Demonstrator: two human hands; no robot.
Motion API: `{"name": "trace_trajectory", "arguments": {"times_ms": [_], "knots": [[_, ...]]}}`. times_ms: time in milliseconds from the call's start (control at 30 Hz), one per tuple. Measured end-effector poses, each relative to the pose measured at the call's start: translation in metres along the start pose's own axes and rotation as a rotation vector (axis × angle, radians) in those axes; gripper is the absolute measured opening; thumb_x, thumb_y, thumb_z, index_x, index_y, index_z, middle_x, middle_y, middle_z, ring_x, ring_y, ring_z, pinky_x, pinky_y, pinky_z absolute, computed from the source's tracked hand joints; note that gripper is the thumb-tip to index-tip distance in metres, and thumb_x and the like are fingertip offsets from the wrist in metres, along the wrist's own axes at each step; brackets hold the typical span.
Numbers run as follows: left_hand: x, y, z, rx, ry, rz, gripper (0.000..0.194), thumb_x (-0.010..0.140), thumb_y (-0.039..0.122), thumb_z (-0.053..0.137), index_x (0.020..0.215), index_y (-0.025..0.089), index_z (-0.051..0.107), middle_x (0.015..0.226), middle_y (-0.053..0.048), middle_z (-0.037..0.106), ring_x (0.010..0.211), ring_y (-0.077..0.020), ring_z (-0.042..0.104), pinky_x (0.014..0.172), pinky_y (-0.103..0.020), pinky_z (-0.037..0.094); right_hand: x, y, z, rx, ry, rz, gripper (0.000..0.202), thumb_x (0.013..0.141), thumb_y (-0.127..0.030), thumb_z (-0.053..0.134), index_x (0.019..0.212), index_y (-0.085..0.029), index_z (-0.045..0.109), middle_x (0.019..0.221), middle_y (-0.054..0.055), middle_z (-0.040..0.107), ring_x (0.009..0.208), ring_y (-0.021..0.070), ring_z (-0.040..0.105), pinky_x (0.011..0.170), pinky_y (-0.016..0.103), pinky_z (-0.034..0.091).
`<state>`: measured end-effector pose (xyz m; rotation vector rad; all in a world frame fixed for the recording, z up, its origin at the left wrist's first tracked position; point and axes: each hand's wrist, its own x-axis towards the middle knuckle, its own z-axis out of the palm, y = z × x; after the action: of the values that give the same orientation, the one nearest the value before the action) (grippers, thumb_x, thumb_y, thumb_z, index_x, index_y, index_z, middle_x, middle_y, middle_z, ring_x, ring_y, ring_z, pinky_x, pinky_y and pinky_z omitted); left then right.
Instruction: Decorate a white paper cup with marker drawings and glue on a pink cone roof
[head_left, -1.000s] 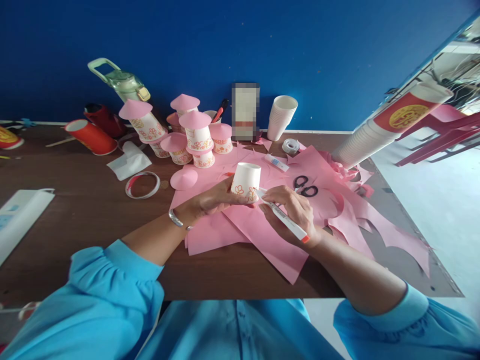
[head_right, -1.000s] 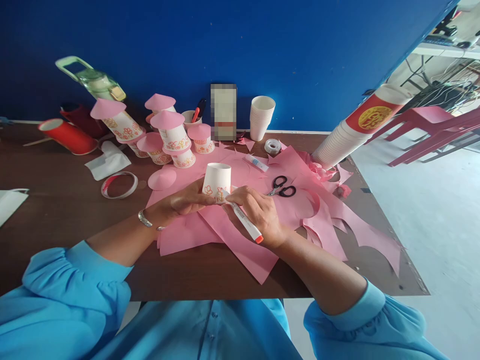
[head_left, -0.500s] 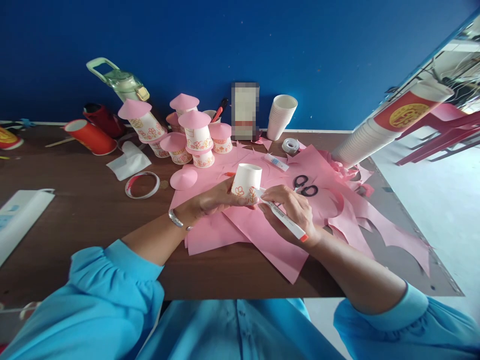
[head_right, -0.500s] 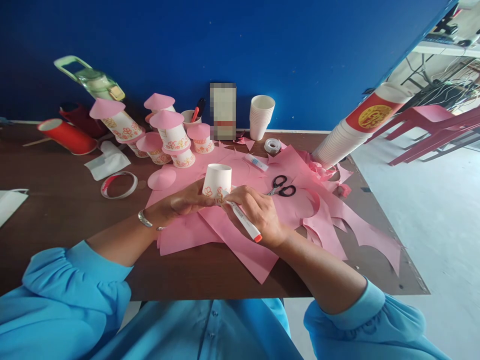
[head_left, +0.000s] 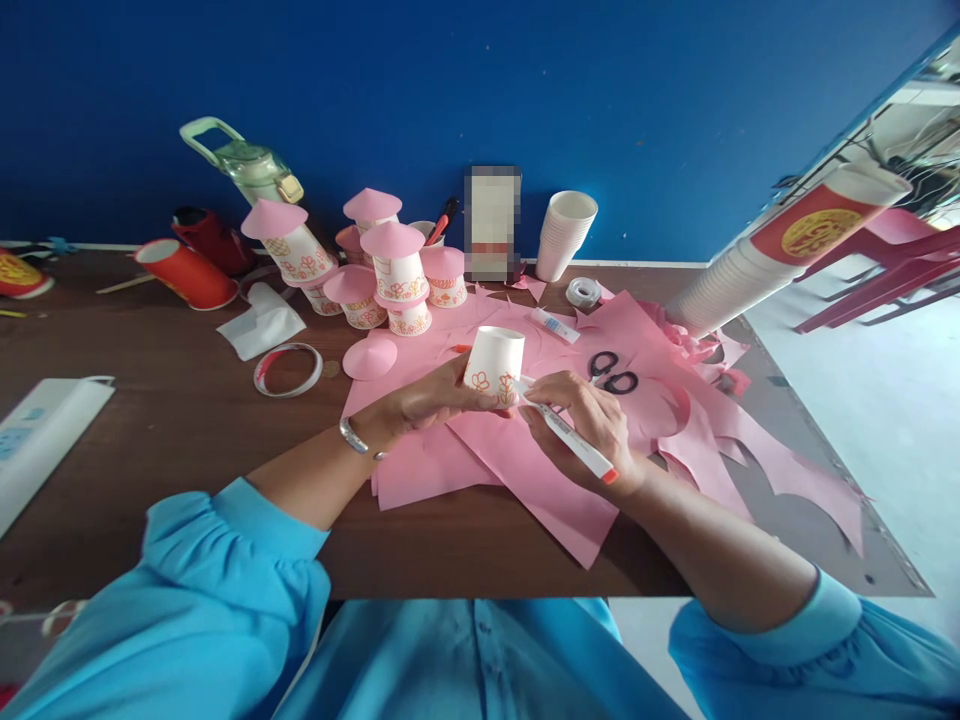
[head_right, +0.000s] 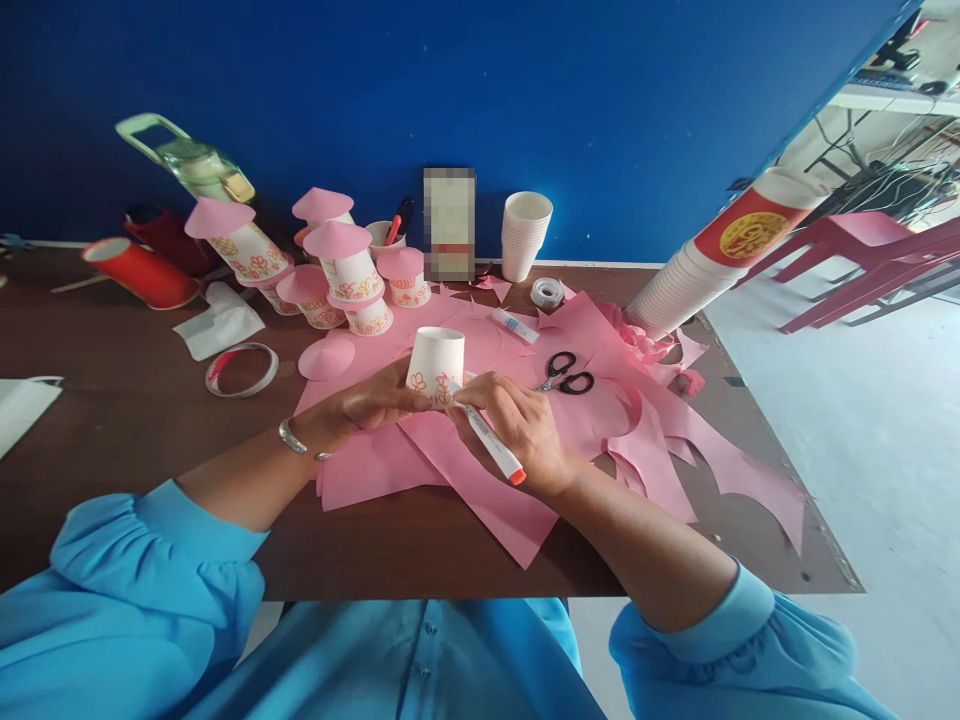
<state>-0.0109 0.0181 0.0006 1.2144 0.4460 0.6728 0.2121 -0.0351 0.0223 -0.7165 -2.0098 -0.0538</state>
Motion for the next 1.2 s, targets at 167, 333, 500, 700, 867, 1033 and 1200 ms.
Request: {"name": "trace_trajectory", "arguments": {"times_ms": [167,333,500,700,867,1033,1200], "knots": [[0.0,-0.003,-0.002,-0.003,0.015,0.006,0.045,0.08,0.043,0.093,0.115,0.019,0.077,0.116,-0.012,0.078,0.108,-0.0266,0.074,0.097,-0.044,0.063,-0.001,0.0,0.0,-0.012,0.0,-0.011,0.014,0.101,-0.016,0.067,0.108,-0.024,0.06,0.086,0.001,0.075,0.07,0.0143,0.072,0.061,0.024,0.057],[0.0,-0.006,-0.003,-0.033,0.015,0.003,0.041,0.083,0.037,0.091,0.117,0.019,0.077,0.118,-0.012,0.078,0.112,-0.028,0.075,0.097,-0.043,0.064,0.0,-0.001,0.0,-0.009,-0.001,-0.007,0.014,0.1,-0.016,0.067,0.108,-0.025,0.06,0.086,0.001,0.076,0.069,0.015,0.074,0.061,0.024,0.059],[-0.001,0.002,0.002,-0.038,0.027,-0.012,0.033,0.082,0.036,0.09,0.109,0.021,0.078,0.113,-0.011,0.079,0.112,-0.0289,0.075,0.1,-0.046,0.064,0.002,-0.002,-0.002,0.018,0.053,-0.04,0.016,0.099,-0.013,0.066,0.109,-0.023,0.061,0.084,0.002,0.075,0.072,0.0167,0.075,0.065,0.026,0.061],[-0.002,0.002,0.002,-0.134,0.075,0.041,0.028,0.085,0.034,0.087,0.108,0.022,0.076,0.11,-0.008,0.079,0.114,-0.0293,0.077,0.103,-0.048,0.063,-0.001,0.001,-0.003,0.023,0.08,-0.003,0.02,0.1,-0.016,0.067,0.118,-0.024,0.063,0.092,0.004,0.076,0.078,0.0197,0.076,0.066,0.031,0.062],[0.002,-0.006,-0.007,-0.294,0.049,0.025,0.04,0.09,0.026,0.079,0.128,0.021,0.07,0.118,-0.011,0.08,0.106,-0.0254,0.079,0.1,-0.045,0.064,-0.002,0.002,-0.002,0.015,0.073,0.031,0.023,0.101,-0.017,0.067,0.123,-0.023,0.062,0.098,0.007,0.077,0.085,0.0211,0.078,0.069,0.032,0.064],[0.003,-0.008,-0.006,-0.277,0.065,0.034,0.043,0.087,0.026,0.083,0.127,0.02,0.07,0.117,-0.012,0.08,0.107,-0.0248,0.078,0.098,-0.04,0.064,-0.003,0.001,0.0,0.045,0.018,0.001,0.03,0.099,-0.015,0.07,0.126,-0.025,0.062,0.099,0.006,0.079,0.088,0.0213,0.08,0.071,0.031,0.066],[0.002,-0.007,-0.002,-0.096,0.062,-0.033,0.042,0.082,0.031,0.091,0.118,0.02,0.072,0.109,-0.008,0.077,0.102,-0.0222,0.074,0.095,-0.038,0.06,-0.006,0.0,0.003,0.052,-0.012,-0.031,0.028,0.099,-0.015,0.069,0.126,-0.023,0.062,0.103,0.008,0.079,0.091,0.022,0.081,0.074,0.032,0.068]]}}
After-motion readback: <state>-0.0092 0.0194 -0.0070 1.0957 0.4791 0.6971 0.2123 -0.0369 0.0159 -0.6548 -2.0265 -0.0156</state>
